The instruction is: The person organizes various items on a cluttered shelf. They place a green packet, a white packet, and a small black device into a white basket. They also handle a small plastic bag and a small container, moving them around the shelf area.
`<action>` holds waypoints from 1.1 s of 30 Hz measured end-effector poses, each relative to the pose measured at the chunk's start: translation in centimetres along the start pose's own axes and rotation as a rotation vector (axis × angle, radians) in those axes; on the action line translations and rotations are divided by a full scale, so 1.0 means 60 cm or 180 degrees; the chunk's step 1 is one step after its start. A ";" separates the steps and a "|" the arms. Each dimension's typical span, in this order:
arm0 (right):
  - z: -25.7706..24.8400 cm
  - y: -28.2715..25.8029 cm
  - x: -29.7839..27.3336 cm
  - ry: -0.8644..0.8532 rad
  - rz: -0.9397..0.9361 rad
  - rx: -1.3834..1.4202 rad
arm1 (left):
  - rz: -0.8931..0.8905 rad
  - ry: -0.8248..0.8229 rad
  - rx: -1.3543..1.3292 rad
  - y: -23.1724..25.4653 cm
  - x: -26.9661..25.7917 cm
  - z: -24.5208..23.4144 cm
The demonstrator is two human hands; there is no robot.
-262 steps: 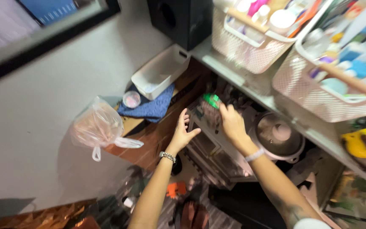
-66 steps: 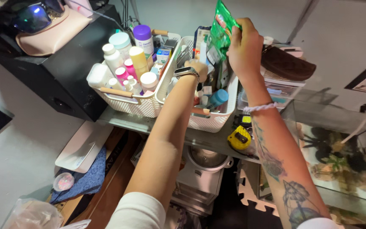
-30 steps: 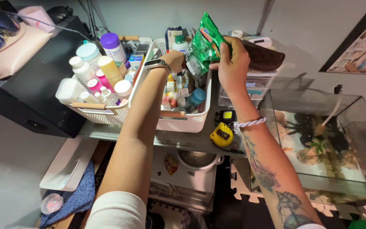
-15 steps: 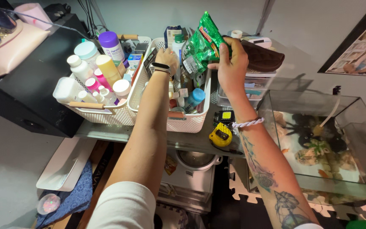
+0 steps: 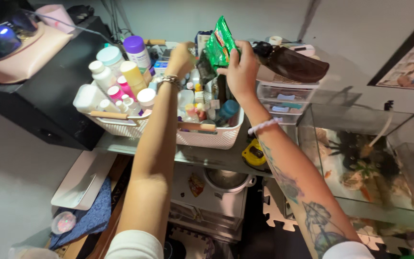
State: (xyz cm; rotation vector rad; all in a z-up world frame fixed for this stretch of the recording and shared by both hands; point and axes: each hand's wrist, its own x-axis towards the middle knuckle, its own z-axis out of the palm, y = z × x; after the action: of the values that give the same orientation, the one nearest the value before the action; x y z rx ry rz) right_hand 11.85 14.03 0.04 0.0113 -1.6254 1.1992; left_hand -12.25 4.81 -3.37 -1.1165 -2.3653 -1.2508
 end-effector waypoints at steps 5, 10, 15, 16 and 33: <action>0.031 0.069 0.025 -0.0148 -0.0393 -0.1415 | 0.2364 -0.1847 0.3244 0.005 -0.007 0.053; 0.048 0.138 0.029 -0.1041 0.0027 -0.1612 | -0.0664 -0.1840 0.1122 0.025 -0.027 0.065; 0.068 0.177 0.021 -0.1989 0.0521 -0.1733 | -0.1172 -0.1449 0.1367 0.049 -0.058 0.056; 0.071 0.180 0.024 -0.2202 0.0637 -0.1871 | -0.1147 -0.1307 0.1477 0.053 -0.068 0.053; -0.116 -0.060 -0.008 -0.1576 0.1436 0.0290 | 0.1617 -0.2466 0.1324 0.193 -0.168 0.038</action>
State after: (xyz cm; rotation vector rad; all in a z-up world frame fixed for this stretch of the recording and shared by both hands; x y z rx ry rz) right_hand 19.02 16.77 1.65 -0.0012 -2.0708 1.7137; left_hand 3.25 5.35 -3.04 -2.1112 -2.3619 -0.1325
